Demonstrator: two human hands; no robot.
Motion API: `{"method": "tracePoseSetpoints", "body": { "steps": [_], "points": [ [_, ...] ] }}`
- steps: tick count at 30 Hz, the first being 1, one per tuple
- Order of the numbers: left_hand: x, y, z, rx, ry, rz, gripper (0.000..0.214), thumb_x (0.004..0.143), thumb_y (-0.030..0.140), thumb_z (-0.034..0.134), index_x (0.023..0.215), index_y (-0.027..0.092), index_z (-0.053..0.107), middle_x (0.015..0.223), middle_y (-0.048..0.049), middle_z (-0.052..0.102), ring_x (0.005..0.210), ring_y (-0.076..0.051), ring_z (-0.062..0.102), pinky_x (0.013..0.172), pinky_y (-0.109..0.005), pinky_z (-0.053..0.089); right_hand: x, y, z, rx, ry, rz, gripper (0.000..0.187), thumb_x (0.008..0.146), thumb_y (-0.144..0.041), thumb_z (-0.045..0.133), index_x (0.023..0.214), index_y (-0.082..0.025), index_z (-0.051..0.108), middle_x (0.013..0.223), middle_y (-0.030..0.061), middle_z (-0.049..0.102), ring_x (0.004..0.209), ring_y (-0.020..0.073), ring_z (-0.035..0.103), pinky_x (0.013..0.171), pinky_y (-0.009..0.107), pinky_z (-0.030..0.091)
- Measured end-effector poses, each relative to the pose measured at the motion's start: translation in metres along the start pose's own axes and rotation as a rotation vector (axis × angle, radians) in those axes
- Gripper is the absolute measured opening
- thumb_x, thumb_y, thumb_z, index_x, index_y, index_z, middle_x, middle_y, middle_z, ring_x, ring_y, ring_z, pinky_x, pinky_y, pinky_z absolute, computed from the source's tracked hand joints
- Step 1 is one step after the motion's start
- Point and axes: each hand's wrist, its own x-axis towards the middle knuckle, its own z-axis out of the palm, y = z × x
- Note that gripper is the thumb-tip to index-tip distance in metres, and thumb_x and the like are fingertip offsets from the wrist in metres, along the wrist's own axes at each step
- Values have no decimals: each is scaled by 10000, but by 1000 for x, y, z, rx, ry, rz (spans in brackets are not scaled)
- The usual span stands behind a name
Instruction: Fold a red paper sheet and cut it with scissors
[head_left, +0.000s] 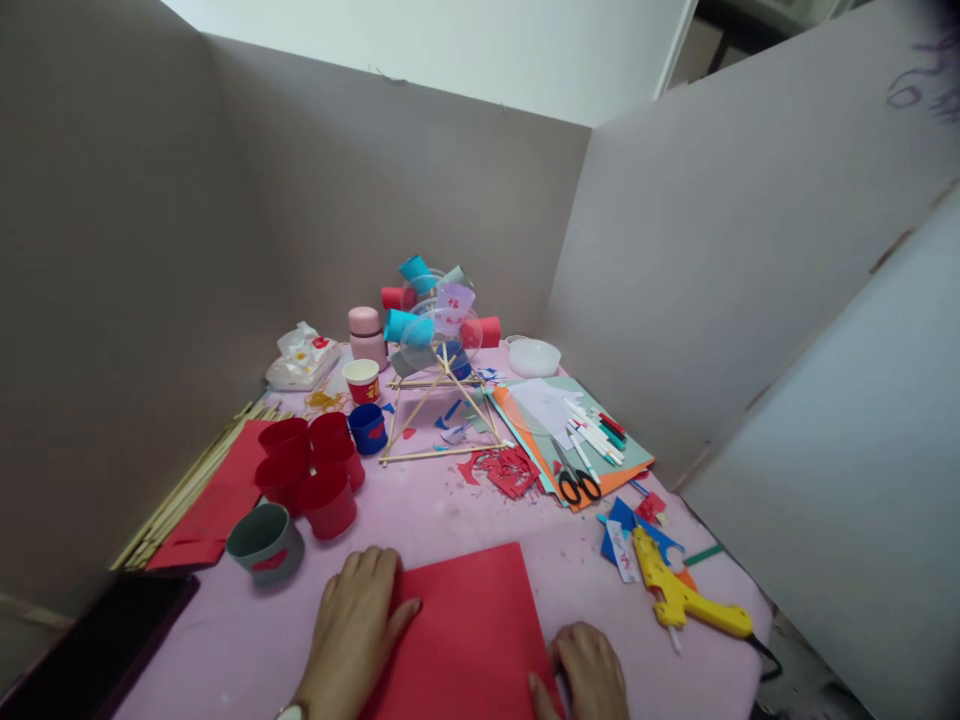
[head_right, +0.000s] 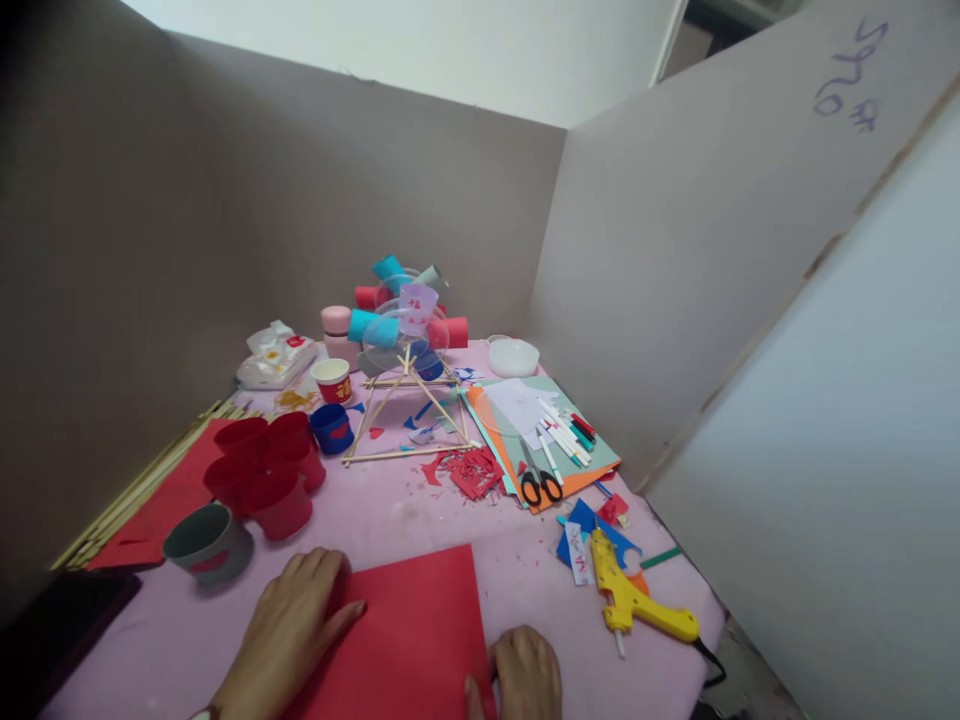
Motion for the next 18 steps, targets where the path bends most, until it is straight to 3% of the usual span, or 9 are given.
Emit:
{"method": "tracePoseSetpoints", "body": {
  "steps": [2, 5, 7, 10, 12, 15, 18],
  "points": [
    [0, -1, 1, -46, 3, 4, 133, 781, 240, 505, 858, 162, 580, 934, -129, 601, 886, -303, 503, 771, -391, 349, 3, 4, -1, 87, -37, -6, 94, 716, -214, 634, 789, -211, 575, 748, 36, 612, 711, 233, 575, 667, 327, 439],
    [2, -6, 4, -149, -8, 26, 101, 784, 234, 490, 830, 178, 560, 888, -111, 605, 846, -287, 513, 772, -393, 347, 16, 6, -7, 264, -85, 12, 323, 727, -268, 670, 1033, -209, 586, 957, 70, 652, 901, 267, 596, 794, 351, 450],
    [5, -10, 4, -240, -29, 44, 94, 778, 226, 489, 829, 191, 560, 847, -84, 617, 814, -268, 531, 780, -390, 356, 34, 1, -14, 412, -110, 123, 450, 727, -261, 666, 1158, -193, 555, 1116, 103, 623, 1050, 288, 553, 912, 380, 406],
    [12, -14, -1, -398, -65, 68, 75, 747, 214, 511, 804, 211, 561, 816, -45, 632, 786, -237, 559, 759, -352, 387, 74, -11, -27, 763, -97, 410, 500, 703, -253, 669, 1174, -131, 554, 1200, 154, 564, 1152, 309, 477, 1004, 414, 323],
    [17, -13, -7, -507, -73, 84, 48, 734, 232, 534, 776, 223, 557, 791, -19, 631, 762, -218, 567, 723, -321, 405, 101, -18, -33, 1009, -158, 506, 552, 675, -302, 716, 1166, -111, 552, 1123, 155, 595, 1055, 309, 534, 941, 429, 377],
    [27, -12, -16, -665, -44, 89, 71, 724, 290, 581, 768, 235, 571, 779, 2, 628, 760, -207, 572, 719, -301, 417, 127, -24, -35, 1197, -258, 507, 374, 725, -433, 682, 938, -129, 644, 812, 84, 675, 778, 261, 629, 732, 384, 481],
    [36, -16, -18, -827, 49, 20, 281, 692, 349, 634, 940, 227, 582, 900, -26, 639, 891, -228, 571, 827, -318, 407, 133, -27, -33, 1366, -286, 509, 351, 733, -501, 670, 779, -154, 640, 686, 45, 688, 623, 213, 639, 633, 336, 492]
  ]
}}
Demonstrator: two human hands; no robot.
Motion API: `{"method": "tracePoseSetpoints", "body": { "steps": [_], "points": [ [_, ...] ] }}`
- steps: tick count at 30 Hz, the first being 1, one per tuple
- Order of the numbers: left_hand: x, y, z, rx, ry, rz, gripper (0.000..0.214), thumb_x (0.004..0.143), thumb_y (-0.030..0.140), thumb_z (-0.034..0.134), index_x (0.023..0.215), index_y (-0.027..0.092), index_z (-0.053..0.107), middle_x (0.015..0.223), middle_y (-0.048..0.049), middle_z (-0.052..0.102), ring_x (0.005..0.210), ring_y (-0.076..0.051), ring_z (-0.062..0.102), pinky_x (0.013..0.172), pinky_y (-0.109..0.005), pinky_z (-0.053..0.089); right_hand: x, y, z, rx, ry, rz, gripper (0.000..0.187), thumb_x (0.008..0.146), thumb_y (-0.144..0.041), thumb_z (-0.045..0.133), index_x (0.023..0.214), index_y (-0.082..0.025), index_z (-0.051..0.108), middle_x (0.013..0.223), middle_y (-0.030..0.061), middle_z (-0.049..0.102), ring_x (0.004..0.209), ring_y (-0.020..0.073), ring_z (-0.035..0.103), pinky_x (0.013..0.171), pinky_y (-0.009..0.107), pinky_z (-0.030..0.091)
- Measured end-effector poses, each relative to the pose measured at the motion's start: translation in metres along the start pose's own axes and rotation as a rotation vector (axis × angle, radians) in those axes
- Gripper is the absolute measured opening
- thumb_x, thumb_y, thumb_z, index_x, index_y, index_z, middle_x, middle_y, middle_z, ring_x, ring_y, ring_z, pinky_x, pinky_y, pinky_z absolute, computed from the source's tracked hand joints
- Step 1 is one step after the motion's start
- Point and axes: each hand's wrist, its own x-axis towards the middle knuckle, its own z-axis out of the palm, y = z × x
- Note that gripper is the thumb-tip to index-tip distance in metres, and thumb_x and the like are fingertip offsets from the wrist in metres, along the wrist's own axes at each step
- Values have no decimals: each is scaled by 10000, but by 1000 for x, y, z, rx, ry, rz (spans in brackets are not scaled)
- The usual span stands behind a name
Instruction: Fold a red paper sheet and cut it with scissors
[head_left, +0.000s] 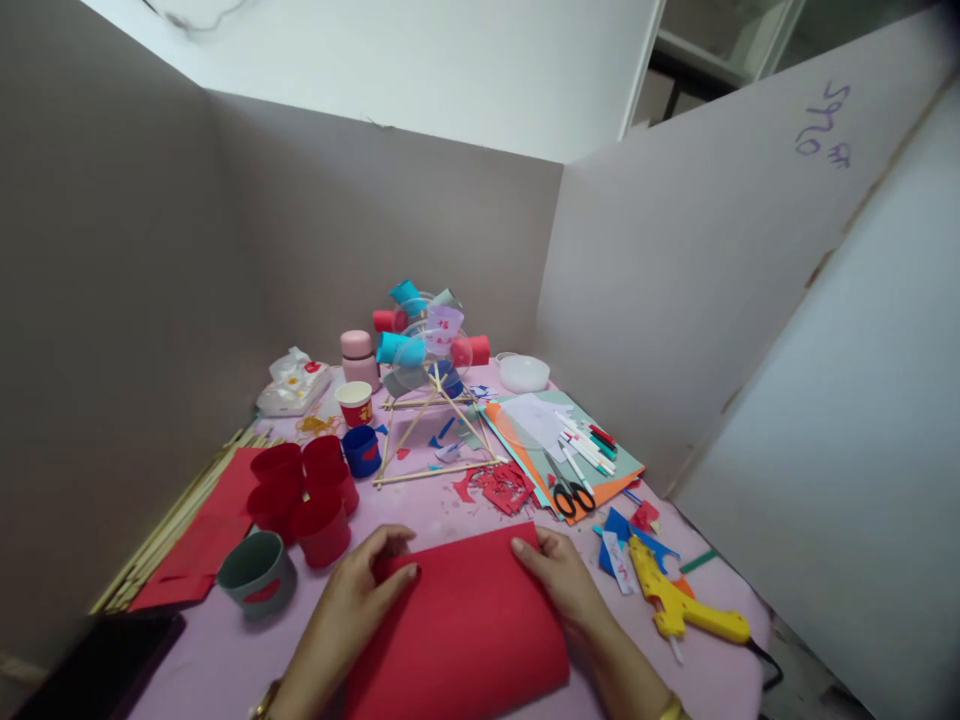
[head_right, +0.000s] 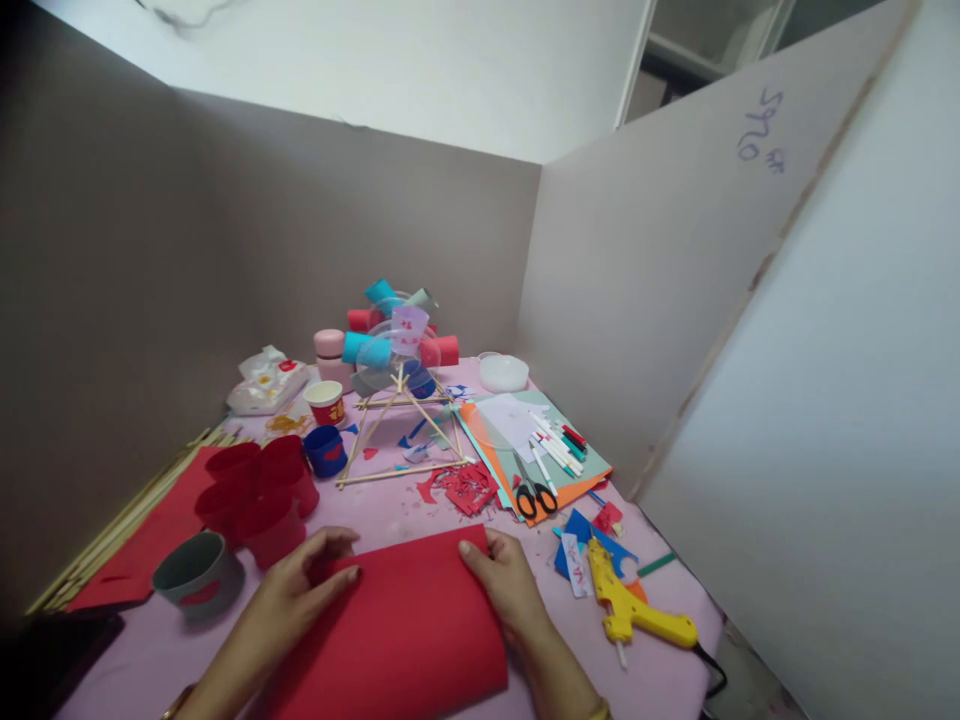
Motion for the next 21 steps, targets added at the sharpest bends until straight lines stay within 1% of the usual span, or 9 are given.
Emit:
{"method": "tracePoseSetpoints", "body": {
  "steps": [2, 4, 6, 8, 10, 12, 15, 18, 21],
  "points": [
    [4, -6, 0, -127, 72, -49, 521, 658, 397, 667, 1117, 202, 516, 1013, -64, 636, 978, -244, 563, 880, -338, 403, 0, 5, -1, 74, 1, -8, 356, 724, -512, 684, 789, -165, 635, 710, 40, 708, 619, 206, 650, 630, 328, 495],
    [4, -12, 4, -262, 92, -119, 661, 630, 452, 696, 1188, 177, 472, 1026, -87, 653, 971, -254, 590, 852, -348, 437, -1, 10, -4, 125, 0, -4, 352, 725, -504, 694, 807, -165, 646, 744, 48, 725, 649, 218, 665, 641, 335, 502],
    [0, -15, 9, -397, 59, -193, 614, 631, 499, 703, 1116, 162, 537, 904, -81, 695, 849, -251, 642, 765, -348, 481, 0, 15, -7, 167, 7, 15, 329, 724, -473, 715, 805, -158, 665, 756, 56, 735, 688, 234, 678, 663, 345, 509],
    [-5, -13, 14, -516, 12, -251, 452, 674, 529, 678, 929, 161, 618, 759, -61, 706, 694, -225, 654, 672, -330, 498, 0, 16, -9, 205, 15, 37, 303, 722, -436, 733, 817, -153, 682, 762, 60, 742, 719, 248, 686, 681, 355, 515],
    [-9, -9, 17, -613, -9, -289, 376, 711, 537, 656, 756, 165, 630, 672, -42, 696, 598, -183, 628, 592, -282, 481, 0, 15, -9, 229, 20, 45, 287, 732, -413, 734, 851, -155, 693, 794, 65, 748, 748, 256, 692, 697, 365, 521],
    [-12, -7, 18, -684, 4, -313, 369, 719, 532, 660, 670, 169, 616, 619, -17, 681, 564, -145, 597, 544, -229, 445, 0, 13, -8, 237, 22, 59, 286, 735, -405, 735, 875, -159, 700, 814, 68, 751, 771, 266, 695, 701, 373, 526],
    [-13, -7, 16, -764, 15, -335, 357, 710, 514, 682, 652, 166, 624, 569, 7, 661, 520, -118, 566, 537, -208, 431, -1, 12, -6, 236, 32, 96, 295, 725, -410, 744, 871, -156, 709, 790, 69, 752, 778, 278, 699, 696, 377, 533],
    [-12, -11, 16, -821, -2, -343, 334, 704, 488, 700, 715, 157, 663, 580, 4, 672, 509, -124, 576, 569, -233, 453, -2, 12, -6, 265, 28, 130, 295, 716, -412, 752, 858, -156, 716, 783, 72, 754, 775, 273, 700, 706, 380, 533],
    [-11, -12, 16, -850, -16, -350, 327, 692, 464, 722, 753, 145, 685, 591, -4, 683, 515, -132, 593, 565, -237, 457, -3, 10, -4, 303, 26, 133, 266, 725, -393, 752, 856, -163, 722, 786, 73, 757, 762, 262, 702, 707, 377, 533]
  ]
}}
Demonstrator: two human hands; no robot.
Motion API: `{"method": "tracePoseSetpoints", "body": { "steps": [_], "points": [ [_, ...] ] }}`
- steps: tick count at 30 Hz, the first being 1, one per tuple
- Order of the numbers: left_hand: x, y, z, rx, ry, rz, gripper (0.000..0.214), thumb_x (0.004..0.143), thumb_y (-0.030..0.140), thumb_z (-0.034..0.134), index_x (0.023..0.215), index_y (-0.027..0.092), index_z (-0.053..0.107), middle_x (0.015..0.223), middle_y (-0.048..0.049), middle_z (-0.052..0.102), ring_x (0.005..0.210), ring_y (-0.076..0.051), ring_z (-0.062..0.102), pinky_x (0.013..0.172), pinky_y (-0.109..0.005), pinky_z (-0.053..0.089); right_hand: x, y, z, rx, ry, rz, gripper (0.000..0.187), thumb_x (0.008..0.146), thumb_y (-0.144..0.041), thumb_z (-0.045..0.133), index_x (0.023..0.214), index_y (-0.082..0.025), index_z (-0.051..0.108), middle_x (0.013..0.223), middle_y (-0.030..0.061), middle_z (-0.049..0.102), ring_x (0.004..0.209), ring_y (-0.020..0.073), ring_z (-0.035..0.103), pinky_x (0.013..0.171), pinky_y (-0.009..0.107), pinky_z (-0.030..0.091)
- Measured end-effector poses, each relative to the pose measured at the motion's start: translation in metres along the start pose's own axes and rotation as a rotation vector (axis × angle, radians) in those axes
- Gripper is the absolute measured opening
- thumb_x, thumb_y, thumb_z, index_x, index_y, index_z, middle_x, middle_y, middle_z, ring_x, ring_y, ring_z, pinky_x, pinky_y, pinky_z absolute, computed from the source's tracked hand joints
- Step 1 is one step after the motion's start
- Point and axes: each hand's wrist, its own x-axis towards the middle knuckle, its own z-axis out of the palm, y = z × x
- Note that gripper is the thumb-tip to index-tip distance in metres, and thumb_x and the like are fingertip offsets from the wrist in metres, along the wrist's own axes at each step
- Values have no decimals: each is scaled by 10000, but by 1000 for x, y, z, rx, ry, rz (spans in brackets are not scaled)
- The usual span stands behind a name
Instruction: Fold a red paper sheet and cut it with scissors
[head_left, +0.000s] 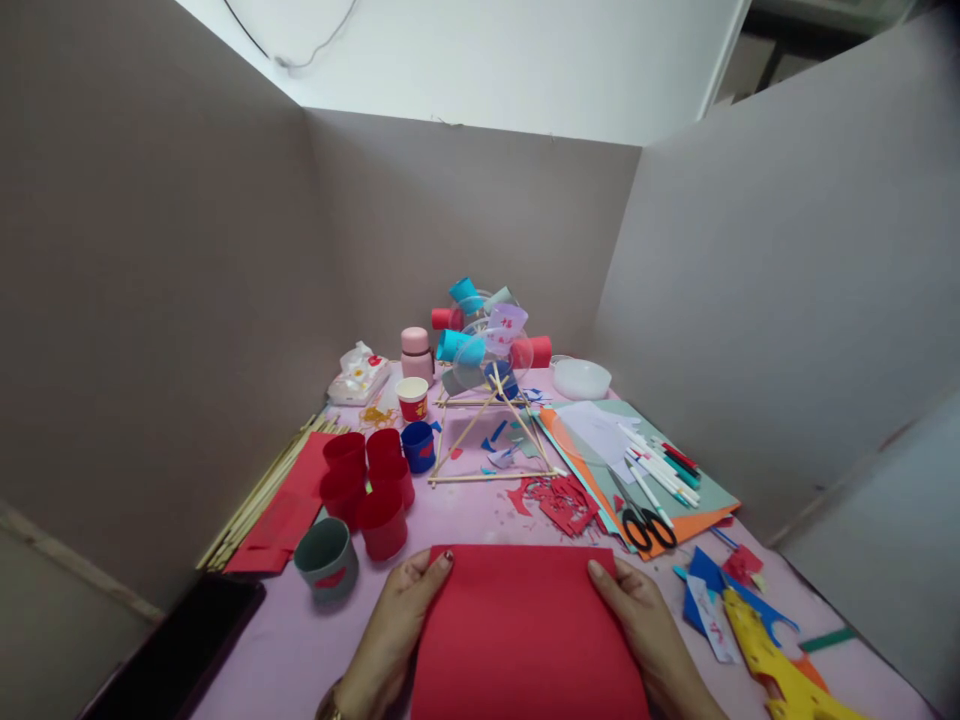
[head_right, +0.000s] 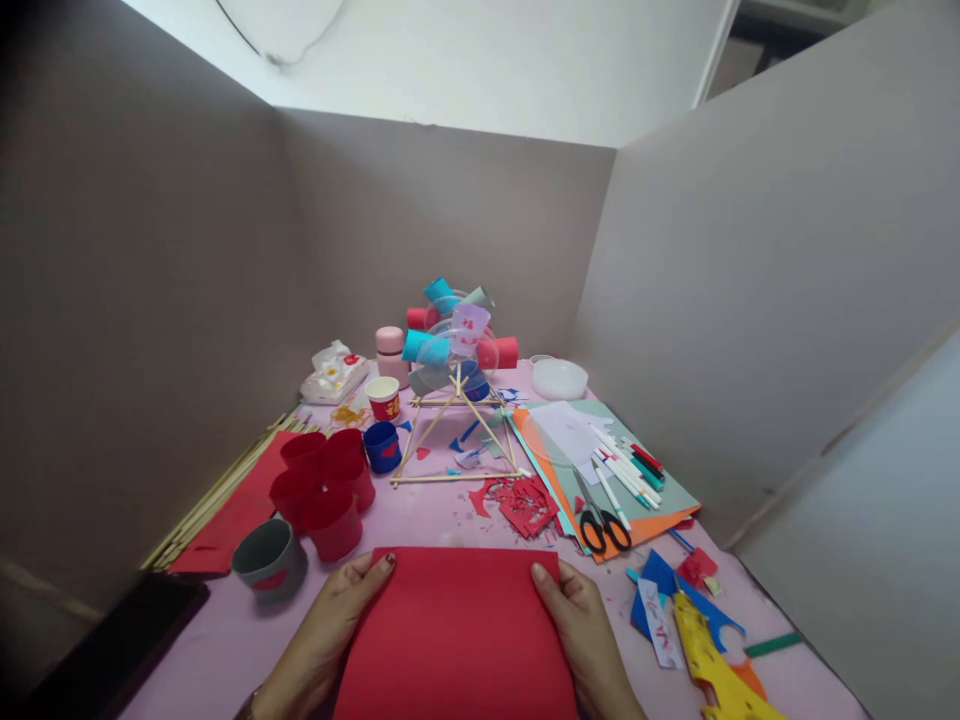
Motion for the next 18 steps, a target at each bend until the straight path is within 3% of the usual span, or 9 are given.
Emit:
{"method": "tracePoseSetpoints", "body": {
  "steps": [5, 13, 18],
  "points": [
    [-1, 1, -1, -20, -4, -3, 294, 692, 432, 737, 732, 144, 691, 584, -4, 690, 506, -113, 597, 537, -204, 445, -1, -2, 2, 14, 13, -14, 260, 703, -370, 775, 853, -164, 727, 777, 73, 758, 748, 257, 704, 711, 377, 530],
    [-2, 1, 0, -50, -18, -16, 338, 686, 408, 748, 895, 146, 706, 747, -69, 750, 661, -199, 684, 660, -300, 512, 4, 1, -7, -22, 6, -21, 270, 686, -364, 784, 842, -158, 704, 744, 66, 751, 700, 256, 694, 625, 347, 517],
    [-3, 2, 1, -46, 4, -40, 342, 659, 364, 774, 921, 156, 699, 805, -71, 760, 720, -222, 700, 636, -294, 520, 3, -2, -5, -53, -24, -103, 273, 716, -404, 748, 824, -159, 691, 737, 56, 741, 684, 245, 681, 636, 343, 504]
  ]
}}
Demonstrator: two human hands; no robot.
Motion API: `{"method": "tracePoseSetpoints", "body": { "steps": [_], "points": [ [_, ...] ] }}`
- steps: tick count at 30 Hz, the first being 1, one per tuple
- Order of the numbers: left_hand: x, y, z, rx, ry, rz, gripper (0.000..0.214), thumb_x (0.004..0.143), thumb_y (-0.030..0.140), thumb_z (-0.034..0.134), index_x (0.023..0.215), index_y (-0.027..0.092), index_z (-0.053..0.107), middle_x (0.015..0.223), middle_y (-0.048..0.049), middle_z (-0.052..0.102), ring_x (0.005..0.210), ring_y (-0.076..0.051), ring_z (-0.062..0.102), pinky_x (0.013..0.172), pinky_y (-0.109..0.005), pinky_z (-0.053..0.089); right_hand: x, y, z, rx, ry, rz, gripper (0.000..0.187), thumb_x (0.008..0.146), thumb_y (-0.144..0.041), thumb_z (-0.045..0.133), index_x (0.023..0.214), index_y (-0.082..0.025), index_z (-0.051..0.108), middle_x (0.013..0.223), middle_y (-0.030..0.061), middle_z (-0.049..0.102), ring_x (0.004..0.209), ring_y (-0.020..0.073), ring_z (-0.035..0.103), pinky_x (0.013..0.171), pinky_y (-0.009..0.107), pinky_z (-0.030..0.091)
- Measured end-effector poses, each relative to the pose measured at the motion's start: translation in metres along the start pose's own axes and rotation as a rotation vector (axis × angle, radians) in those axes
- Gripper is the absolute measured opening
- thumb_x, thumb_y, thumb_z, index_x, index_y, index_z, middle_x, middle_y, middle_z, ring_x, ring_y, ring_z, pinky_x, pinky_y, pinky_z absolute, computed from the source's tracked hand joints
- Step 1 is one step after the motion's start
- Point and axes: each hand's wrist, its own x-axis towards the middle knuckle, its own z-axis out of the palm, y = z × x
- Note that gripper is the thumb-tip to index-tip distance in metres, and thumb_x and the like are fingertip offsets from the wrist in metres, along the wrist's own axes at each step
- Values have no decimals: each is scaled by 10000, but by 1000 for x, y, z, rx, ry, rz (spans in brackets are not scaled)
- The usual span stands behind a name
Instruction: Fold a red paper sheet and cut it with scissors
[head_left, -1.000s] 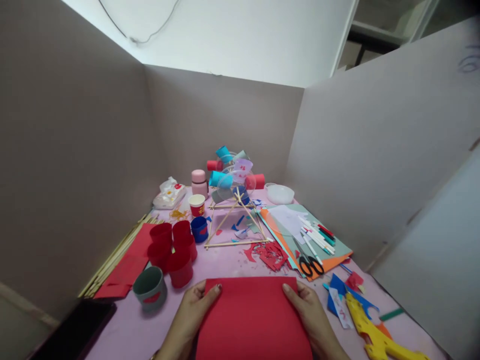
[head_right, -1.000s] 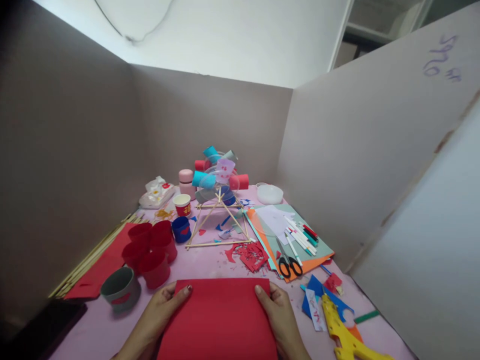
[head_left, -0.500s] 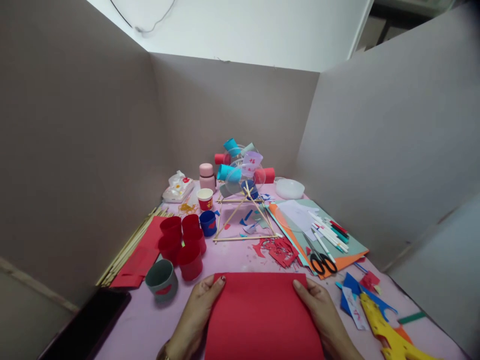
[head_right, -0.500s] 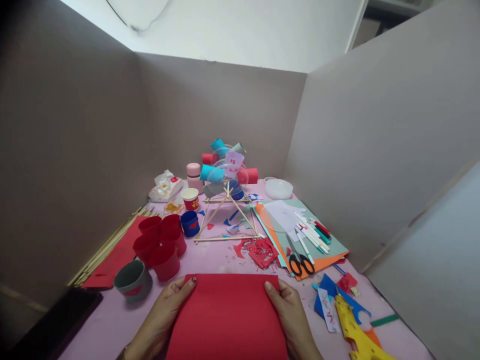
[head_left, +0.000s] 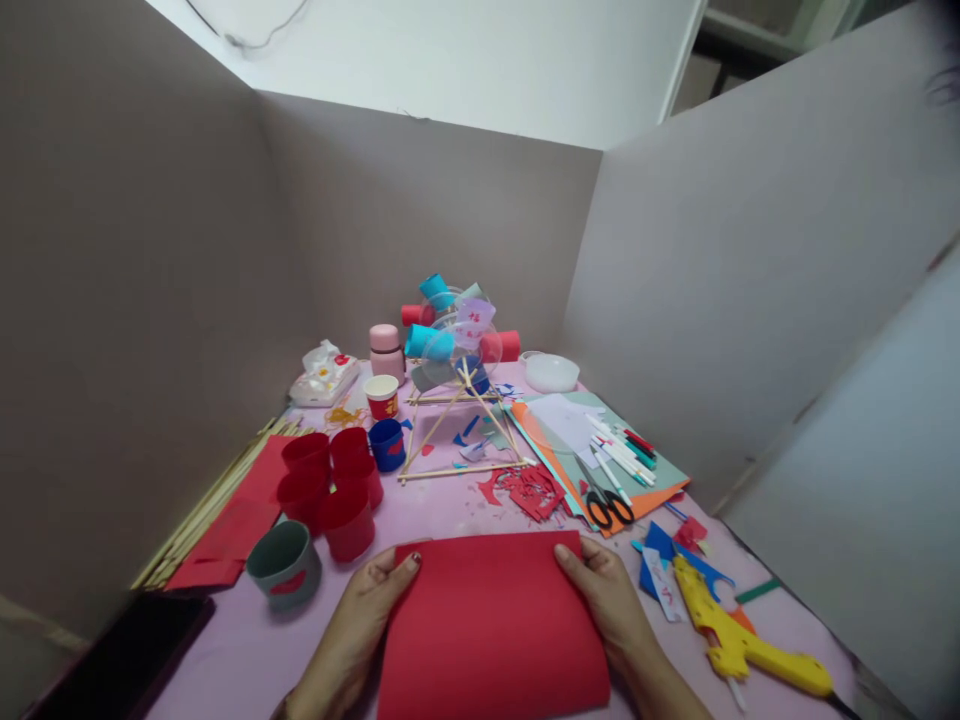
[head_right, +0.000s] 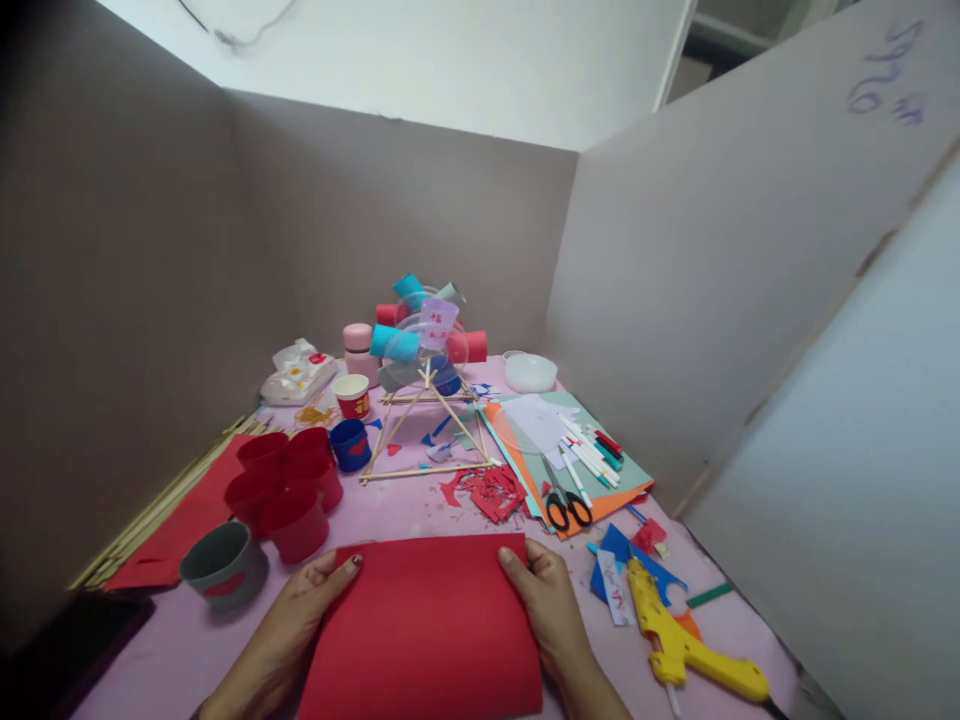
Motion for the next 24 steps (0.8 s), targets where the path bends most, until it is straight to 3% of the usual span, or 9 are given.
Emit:
{"method": "tracePoseSetpoints", "body": {
  "steps": [8, 24],
  "points": [
    [5, -4, -2, 16, 34, -54, 277, 676, 270, 764, 930, 202, 676, 798, -17, 761, 716, -216, 707, 637, -304, 543, 1, -3, 2, -17, 33, -89, 294, 669, -416, 781, 757, -148, 699, 662, 23, 713, 577, 181, 630, 605, 294, 472],
    [7, -3, -3, 33, 94, -73, 273, 645, 258, 789, 888, 217, 672, 778, 10, 752, 666, -184, 701, 637, -282, 549, 0, -7, 3, 55, -31, -60, 333, 624, -407, 810, 804, -145, 713, 733, 55, 747, 642, 214, 680, 667, 333, 503]
  ]
}}
